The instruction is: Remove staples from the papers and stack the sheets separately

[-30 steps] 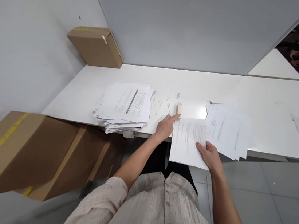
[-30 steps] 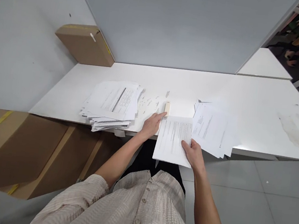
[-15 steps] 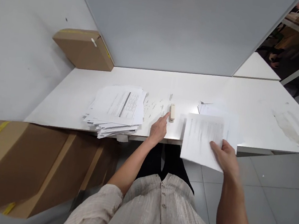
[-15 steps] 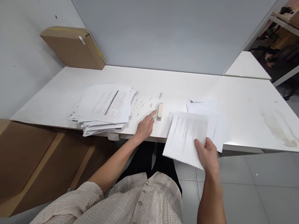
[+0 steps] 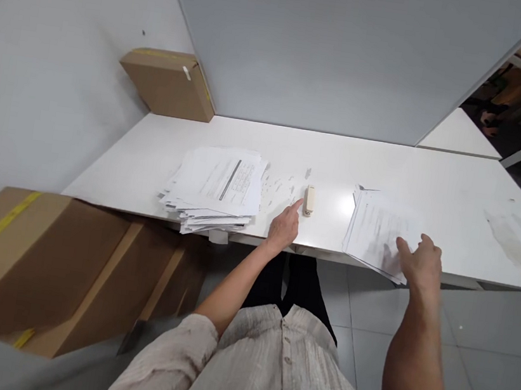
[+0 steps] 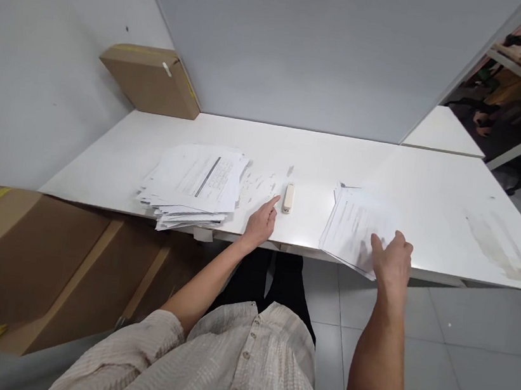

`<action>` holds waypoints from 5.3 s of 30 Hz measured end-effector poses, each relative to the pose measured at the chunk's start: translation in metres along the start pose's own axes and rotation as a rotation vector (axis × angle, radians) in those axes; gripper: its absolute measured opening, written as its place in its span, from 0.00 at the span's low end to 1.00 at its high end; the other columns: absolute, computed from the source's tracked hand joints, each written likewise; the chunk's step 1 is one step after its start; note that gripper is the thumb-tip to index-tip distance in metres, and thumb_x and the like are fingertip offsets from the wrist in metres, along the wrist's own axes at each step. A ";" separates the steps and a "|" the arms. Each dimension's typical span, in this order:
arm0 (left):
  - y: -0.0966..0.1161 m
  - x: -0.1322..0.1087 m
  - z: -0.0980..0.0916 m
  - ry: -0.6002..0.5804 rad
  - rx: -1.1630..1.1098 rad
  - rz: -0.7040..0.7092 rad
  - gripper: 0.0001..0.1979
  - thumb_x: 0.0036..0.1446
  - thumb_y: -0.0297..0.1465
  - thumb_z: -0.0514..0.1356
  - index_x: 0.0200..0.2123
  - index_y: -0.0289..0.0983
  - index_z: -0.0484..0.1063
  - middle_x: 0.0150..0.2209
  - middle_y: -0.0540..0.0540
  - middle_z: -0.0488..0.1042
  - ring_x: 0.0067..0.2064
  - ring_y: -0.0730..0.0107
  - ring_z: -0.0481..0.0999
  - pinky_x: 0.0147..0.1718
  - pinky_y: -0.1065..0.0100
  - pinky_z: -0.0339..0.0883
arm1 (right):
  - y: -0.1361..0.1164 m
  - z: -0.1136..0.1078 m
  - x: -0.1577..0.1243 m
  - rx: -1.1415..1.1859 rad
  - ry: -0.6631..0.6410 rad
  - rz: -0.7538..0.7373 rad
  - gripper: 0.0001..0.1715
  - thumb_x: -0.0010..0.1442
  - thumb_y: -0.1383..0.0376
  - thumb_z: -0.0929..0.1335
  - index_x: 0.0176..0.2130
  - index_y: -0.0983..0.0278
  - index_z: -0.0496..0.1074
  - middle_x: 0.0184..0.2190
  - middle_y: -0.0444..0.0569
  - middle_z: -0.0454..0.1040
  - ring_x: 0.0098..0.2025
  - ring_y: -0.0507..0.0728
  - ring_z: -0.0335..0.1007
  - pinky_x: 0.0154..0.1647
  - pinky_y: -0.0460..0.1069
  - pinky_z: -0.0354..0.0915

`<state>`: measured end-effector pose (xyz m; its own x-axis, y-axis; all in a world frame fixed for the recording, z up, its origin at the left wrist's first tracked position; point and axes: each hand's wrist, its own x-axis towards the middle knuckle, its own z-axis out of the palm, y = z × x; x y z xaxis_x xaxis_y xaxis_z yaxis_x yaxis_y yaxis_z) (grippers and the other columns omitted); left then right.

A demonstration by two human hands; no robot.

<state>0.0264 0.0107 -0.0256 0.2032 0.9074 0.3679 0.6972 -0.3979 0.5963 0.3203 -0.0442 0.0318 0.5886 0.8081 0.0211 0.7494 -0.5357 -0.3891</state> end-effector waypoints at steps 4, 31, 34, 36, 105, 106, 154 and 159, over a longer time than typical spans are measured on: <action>0.004 -0.008 -0.019 0.105 0.008 0.137 0.19 0.61 0.29 0.45 0.55 0.38 0.59 0.39 0.43 0.70 0.41 0.68 0.69 0.41 0.66 0.64 | -0.028 0.013 -0.032 0.136 -0.048 -0.195 0.37 0.55 0.50 0.60 0.56 0.70 0.58 0.49 0.64 0.62 0.37 0.61 0.69 0.40 0.58 0.63; -0.050 -0.025 -0.180 -0.016 0.208 -0.371 0.15 0.56 0.36 0.48 0.31 0.37 0.73 0.36 0.45 0.75 0.39 0.64 0.71 0.41 0.67 0.63 | -0.098 0.062 -0.120 0.456 -0.433 -0.689 0.22 0.60 0.56 0.58 0.51 0.62 0.64 0.46 0.56 0.66 0.32 0.55 0.70 0.34 0.52 0.67; -0.050 -0.025 -0.179 0.100 0.153 -0.487 0.13 0.52 0.36 0.52 0.29 0.37 0.75 0.30 0.47 0.76 0.34 0.66 0.73 0.35 0.69 0.63 | -0.099 0.063 -0.122 0.449 -0.442 -0.698 0.21 0.60 0.57 0.58 0.50 0.62 0.64 0.46 0.56 0.66 0.31 0.54 0.70 0.35 0.52 0.67; -0.051 -0.024 -0.176 0.157 0.077 -0.533 0.11 0.49 0.36 0.55 0.28 0.37 0.75 0.29 0.49 0.77 0.33 0.67 0.73 0.34 0.71 0.63 | -0.100 0.064 -0.123 0.445 -0.446 -0.706 0.21 0.60 0.57 0.58 0.50 0.62 0.64 0.46 0.56 0.66 0.30 0.54 0.69 0.35 0.53 0.67; -0.065 -0.019 -0.187 0.495 -0.337 -0.479 0.11 0.46 0.37 0.61 0.26 0.34 0.71 0.23 0.51 0.70 0.28 0.76 0.69 0.30 0.73 0.63 | -0.106 0.085 -0.141 1.408 -0.890 0.194 0.17 0.49 0.59 0.71 0.39 0.64 0.73 0.43 0.51 0.75 0.43 0.62 0.72 0.46 0.58 0.68; -0.060 -0.021 -0.187 0.500 -0.334 -0.465 0.11 0.47 0.37 0.60 0.27 0.34 0.72 0.25 0.51 0.72 0.29 0.75 0.70 0.32 0.73 0.64 | -0.107 0.084 -0.141 1.403 -0.890 0.191 0.17 0.49 0.59 0.71 0.39 0.64 0.73 0.43 0.51 0.75 0.42 0.63 0.72 0.46 0.58 0.68; 0.034 -0.021 -0.088 0.279 -0.729 -0.155 0.14 0.54 0.38 0.57 0.41 0.36 0.71 0.37 0.46 0.75 0.39 0.69 0.73 0.40 0.69 0.66 | -0.115 0.054 -0.077 1.340 -0.451 -0.406 0.18 0.48 0.62 0.71 0.41 0.59 0.70 0.41 0.47 0.74 0.45 0.58 0.69 0.49 0.56 0.63; 0.028 -0.022 -0.077 0.218 -0.722 -0.171 0.18 0.57 0.40 0.53 0.48 0.37 0.66 0.42 0.43 0.72 0.45 0.67 0.71 0.44 0.68 0.65 | -0.112 0.065 -0.078 1.328 -0.452 -0.391 0.18 0.50 0.61 0.70 0.42 0.59 0.69 0.43 0.48 0.74 0.47 0.59 0.68 0.49 0.56 0.63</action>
<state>-0.0114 -0.0310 0.0379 -0.0594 0.9466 0.3168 0.0702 -0.3126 0.9473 0.1704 -0.0314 0.0138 0.0856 0.9871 0.1350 -0.1378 0.1460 -0.9796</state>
